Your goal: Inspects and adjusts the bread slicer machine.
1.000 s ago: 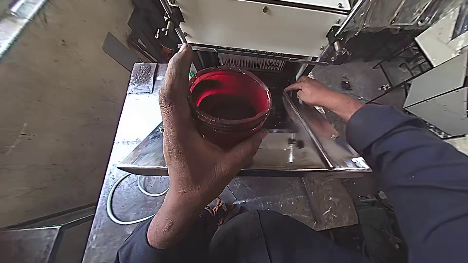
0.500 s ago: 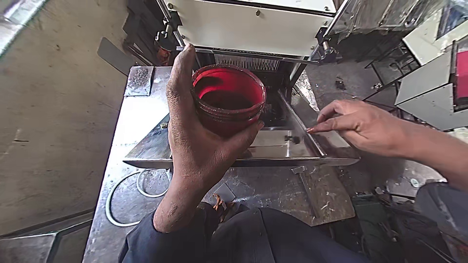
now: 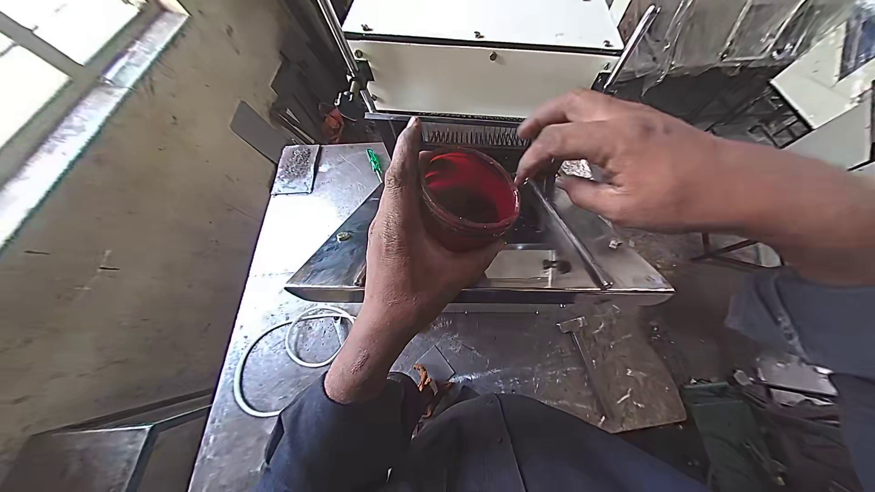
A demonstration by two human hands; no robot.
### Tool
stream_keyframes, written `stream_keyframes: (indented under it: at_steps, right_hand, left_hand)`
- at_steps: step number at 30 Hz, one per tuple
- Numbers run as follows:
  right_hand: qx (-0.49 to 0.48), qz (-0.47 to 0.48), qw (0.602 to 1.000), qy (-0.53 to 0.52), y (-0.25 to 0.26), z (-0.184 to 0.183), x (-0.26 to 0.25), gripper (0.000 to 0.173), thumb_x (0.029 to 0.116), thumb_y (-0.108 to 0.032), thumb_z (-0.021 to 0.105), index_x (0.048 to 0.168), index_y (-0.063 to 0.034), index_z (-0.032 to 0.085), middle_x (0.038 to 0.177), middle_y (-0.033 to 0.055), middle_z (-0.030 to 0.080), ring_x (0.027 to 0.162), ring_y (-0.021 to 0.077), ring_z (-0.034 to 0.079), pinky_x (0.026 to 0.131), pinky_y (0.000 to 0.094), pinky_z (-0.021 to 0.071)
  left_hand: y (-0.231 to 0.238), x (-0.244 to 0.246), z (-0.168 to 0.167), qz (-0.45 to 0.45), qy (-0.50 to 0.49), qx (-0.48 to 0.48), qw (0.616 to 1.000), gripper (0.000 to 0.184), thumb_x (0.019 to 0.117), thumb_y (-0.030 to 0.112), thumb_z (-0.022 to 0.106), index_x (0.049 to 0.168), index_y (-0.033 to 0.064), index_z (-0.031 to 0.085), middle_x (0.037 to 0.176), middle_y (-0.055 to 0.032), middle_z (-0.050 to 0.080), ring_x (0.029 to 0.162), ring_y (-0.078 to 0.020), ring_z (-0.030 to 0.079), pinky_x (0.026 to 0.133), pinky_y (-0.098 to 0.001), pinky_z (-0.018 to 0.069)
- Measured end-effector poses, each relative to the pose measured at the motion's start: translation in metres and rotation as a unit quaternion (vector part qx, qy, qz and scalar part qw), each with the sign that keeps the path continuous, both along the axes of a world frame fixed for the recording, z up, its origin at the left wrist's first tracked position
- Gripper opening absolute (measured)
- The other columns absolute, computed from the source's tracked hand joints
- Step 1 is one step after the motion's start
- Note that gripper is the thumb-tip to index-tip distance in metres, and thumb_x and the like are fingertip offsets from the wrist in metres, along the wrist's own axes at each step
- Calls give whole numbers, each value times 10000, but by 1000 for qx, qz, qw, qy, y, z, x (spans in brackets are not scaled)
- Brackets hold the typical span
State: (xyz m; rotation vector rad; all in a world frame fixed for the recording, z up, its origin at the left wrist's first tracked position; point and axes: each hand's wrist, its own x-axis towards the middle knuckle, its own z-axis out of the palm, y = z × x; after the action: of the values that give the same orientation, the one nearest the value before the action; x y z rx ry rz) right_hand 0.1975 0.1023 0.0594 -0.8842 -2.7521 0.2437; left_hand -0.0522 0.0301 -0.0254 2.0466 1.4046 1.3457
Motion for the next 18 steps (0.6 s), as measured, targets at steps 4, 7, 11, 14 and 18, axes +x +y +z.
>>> stream_keyframes:
  at_steps: [4,7,11,14,18]
  right_hand:
    - [-44,-148,985,-81,-17,28,-47,347,934,86,583,1142,-155,721,1506,138,487,1349,275,495,1081,434,419]
    - [37,-19,998,-37,5,32,-33,359,919,6,566,1182,-199,699,1436,125,531,1325,264,520,1054,419,468]
    - [-11,37,997,-71,-1,36,-41,430,879,-21,625,1186,-304,726,1549,135,430,1373,296,478,1041,457,475]
    - [-32,26,981,-188,-6,28,-52,447,902,-58,611,1253,-310,722,1690,112,250,1497,392,322,1103,580,388]
    - [-4,15,965,-262,0,22,-68,406,895,-10,624,1242,-191,734,1683,144,243,1480,416,330,1027,632,401]
  left_hand:
    - [0,-1,0,2,-5,-6,1000,1179,649,363,941,1594,104,285,1512,-90,484,1377,-141,498,1143,-341,441]
    - [-1,0,0,8,-13,-13,1000,1162,648,342,941,1590,110,302,1488,-101,504,1348,-153,526,1116,-356,468]
    - [-2,2,1,17,-11,-10,1000,1132,659,336,944,1578,107,324,1472,-97,524,1332,-150,544,1100,-358,487]
    - [-2,3,1,29,-4,11,1000,1065,671,328,932,1545,83,376,1455,-112,537,1326,-168,549,1101,-367,480]
    - [-3,4,1,56,1,35,998,934,687,307,922,1464,61,467,1367,-124,596,1259,-187,599,1055,-375,509]
